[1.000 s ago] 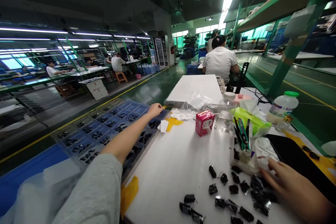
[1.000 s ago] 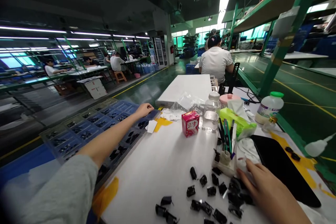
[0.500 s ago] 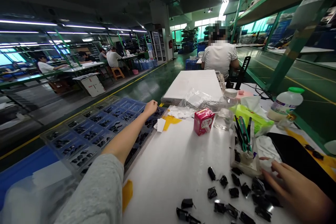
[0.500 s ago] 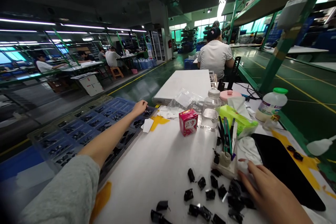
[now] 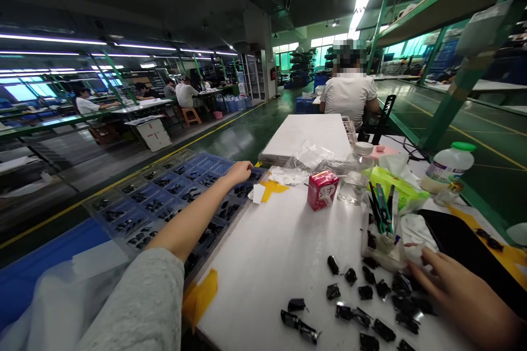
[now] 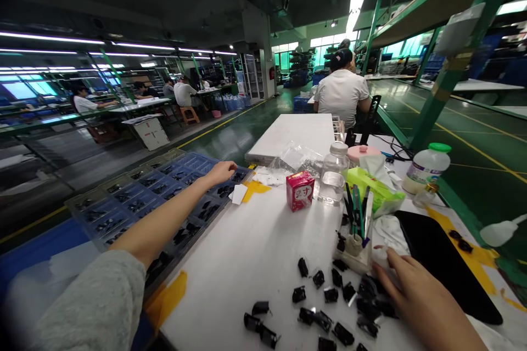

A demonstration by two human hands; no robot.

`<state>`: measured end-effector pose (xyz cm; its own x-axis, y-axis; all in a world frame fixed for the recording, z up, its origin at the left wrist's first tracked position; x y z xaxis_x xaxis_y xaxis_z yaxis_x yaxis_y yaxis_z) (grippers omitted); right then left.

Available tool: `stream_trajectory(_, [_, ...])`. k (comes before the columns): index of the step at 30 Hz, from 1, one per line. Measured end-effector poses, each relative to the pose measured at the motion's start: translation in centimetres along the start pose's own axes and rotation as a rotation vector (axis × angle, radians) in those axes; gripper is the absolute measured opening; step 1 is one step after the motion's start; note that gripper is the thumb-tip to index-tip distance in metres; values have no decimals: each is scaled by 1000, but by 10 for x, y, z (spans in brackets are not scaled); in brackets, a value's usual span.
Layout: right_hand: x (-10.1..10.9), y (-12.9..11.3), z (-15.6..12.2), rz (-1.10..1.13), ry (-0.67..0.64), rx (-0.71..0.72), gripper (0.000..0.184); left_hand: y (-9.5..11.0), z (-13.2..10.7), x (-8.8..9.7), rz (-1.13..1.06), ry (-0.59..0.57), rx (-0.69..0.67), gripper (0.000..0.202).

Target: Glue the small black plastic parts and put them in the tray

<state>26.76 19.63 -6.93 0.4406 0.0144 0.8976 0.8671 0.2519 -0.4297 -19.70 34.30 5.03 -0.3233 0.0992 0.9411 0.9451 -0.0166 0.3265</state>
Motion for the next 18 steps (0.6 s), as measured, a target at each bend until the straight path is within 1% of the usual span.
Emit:
stream_trajectory(2, [2, -2, 0, -6, 8, 5, 44, 37, -13, 5, 14, 38, -122, 29])
stream_trajectory(3, [3, -4, 0, -8, 9, 10, 44, 58, -22, 3, 18, 48, -196, 29])
stream_trajectory(4, [4, -5, 0, -9, 8, 13, 43, 81, -34, -2, 21, 44, -283, 29])
stream_trajectory(5, [5, -7, 0, -8, 2, 16, 42, 106, -48, -12, 23, 19, -381, 28])
stream_trajectory(6, [5, -9, 1, -6, -7, 19, 40, 129, -63, -26, 31, -28, -480, 28])
stream_trajectory(8, [8, -13, 2, -8, -23, 23, 39, 170, -98, -63, 63, -165, -673, 21])
stream_trajectory(9, [9, -15, 2, -13, -31, 23, 38, 185, -114, -83, 81, -235, -756, 23])
stream_trajectory(11, [11, -19, 2, -27, -52, 30, 36, 202, -140, -114, 100, -328, -873, 35])
stream_trajectory(13, [11, -22, 2, -43, -70, 46, 35, 207, -154, -134, 109, -381, -939, 40])
stream_trajectory(15, [10, -22, 2, -56, -63, 62, 36, 204, -156, -143, 110, -400, -955, 35])
stream_trajectory(18, [9, -18, 1, -70, -21, 55, 38, 199, -154, -145, 100, -408, -935, 29])
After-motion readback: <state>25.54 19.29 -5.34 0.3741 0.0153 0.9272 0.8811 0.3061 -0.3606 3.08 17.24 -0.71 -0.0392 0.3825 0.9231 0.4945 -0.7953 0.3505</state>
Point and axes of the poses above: each hand's wrist, its own z-axis towards the middle knuckle, its own x-axis out of the back of the hand, y = z × x, the point moved 10 cm from there along z, towards the middle knuckle, and after that the axes turned 10 degrees about -y, right-handed, at the moved point
